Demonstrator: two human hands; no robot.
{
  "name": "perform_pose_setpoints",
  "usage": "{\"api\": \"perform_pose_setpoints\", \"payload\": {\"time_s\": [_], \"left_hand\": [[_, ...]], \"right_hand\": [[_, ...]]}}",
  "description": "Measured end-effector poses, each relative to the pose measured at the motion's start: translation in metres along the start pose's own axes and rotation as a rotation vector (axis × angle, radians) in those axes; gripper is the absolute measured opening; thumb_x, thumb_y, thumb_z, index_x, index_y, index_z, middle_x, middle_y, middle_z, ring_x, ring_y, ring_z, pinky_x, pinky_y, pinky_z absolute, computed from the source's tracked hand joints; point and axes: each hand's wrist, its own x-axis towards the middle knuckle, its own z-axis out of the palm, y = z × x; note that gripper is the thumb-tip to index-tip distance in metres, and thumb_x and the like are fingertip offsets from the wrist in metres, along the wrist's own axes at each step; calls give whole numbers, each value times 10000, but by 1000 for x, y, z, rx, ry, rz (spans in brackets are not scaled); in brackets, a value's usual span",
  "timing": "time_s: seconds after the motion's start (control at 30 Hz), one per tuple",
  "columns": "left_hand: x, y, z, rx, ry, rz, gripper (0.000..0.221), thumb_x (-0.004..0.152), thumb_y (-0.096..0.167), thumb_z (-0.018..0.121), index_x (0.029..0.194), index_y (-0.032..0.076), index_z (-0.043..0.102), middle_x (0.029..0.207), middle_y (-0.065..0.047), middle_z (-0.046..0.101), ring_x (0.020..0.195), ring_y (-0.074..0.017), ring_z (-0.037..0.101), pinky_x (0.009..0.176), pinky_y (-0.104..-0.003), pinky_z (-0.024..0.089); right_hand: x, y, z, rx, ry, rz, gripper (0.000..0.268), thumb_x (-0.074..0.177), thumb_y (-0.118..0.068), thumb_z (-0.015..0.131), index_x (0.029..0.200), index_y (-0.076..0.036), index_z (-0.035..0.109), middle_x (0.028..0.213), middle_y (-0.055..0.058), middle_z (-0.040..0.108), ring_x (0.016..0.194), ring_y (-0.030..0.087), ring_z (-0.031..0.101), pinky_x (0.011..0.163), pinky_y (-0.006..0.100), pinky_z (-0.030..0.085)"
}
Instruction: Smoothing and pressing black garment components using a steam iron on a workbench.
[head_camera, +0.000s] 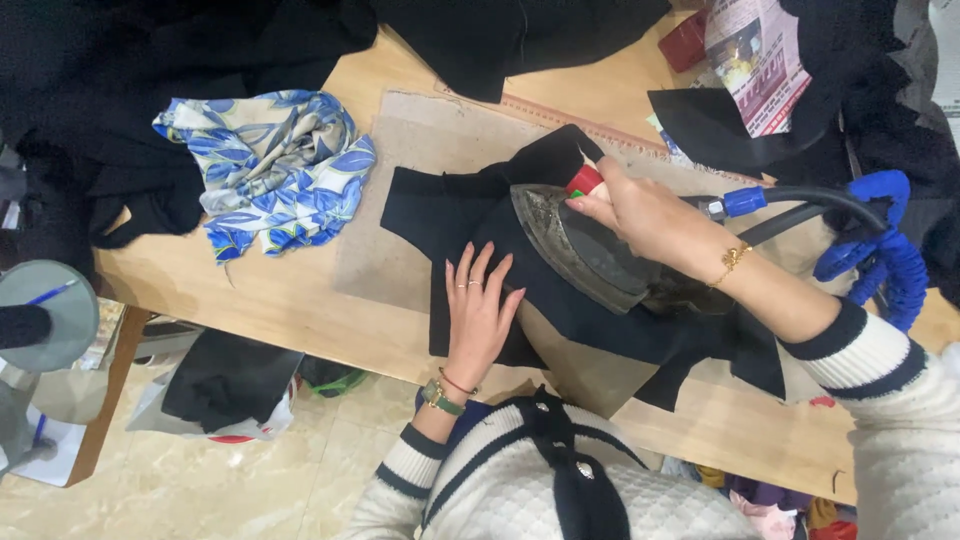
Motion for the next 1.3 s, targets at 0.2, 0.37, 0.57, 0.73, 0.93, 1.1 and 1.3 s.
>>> {"api": "perform_pose_setpoints", "payload": {"time_s": [0.2,0.37,0.57,0.73,0.93,1.1,1.3], "left_hand": [[11,4,0,29,6,6,431,1061,383,534,1395,110,541,1545,-159,442,1530,-407,242,1204,-700,83],[26,-14,13,54,90,-18,465,1038,424,564,1381,110,553,1456,-130,546,1497,-382,327,1191,-714,125],[23,-3,0,73,106,-48,478,1018,418,531,1350,83,607,1419,-115,615,1430,-374,448,1184,-709,178],[10,-1,-4,44,109,-49,511,1035,409,494,1398,57,569,1425,-169,594,1420,-409,439,1181,-732,166],[-12,2,1,55,114,-4,557,1036,428,490,1454,63,537,1460,-174,571,1453,-396,417,1175,-725,205],[-27,6,7,40,139,94,501,1012,388,563,1406,79,571,1552,-202,471,1501,-423,377,1194,-725,240],[-43,7,33,273,138,352,567,1001,561,495,1467,261,614,1621,-15,526,1577,-304,420,1299,-667,238]], "right_hand": [[1,5,3,24,0,6,517,1083,-402,466,1389,15,472,761,195,677,551,269,706,495,349,547],[2,10,4,73,-4,11,575,1067,-432,480,1404,34,462,709,194,651,526,320,678,492,419,530],[-9,-9,1,113,21,-95,443,1035,-239,487,1450,-207,334,624,82,448,467,220,431,445,389,393],[-8,-1,5,77,40,-160,490,1042,-226,459,1500,-73,378,586,95,421,477,243,446,427,413,422],[10,28,16,-26,70,37,389,1075,-422,511,1082,-38,445,680,204,629,489,372,678,628,439,508],[6,22,15,-57,76,80,427,1081,-468,482,1118,-44,510,667,187,686,501,349,689,633,434,499],[9,25,15,-36,83,100,464,1097,-480,460,1119,-22,534,672,223,686,547,368,668,641,456,491]]}}
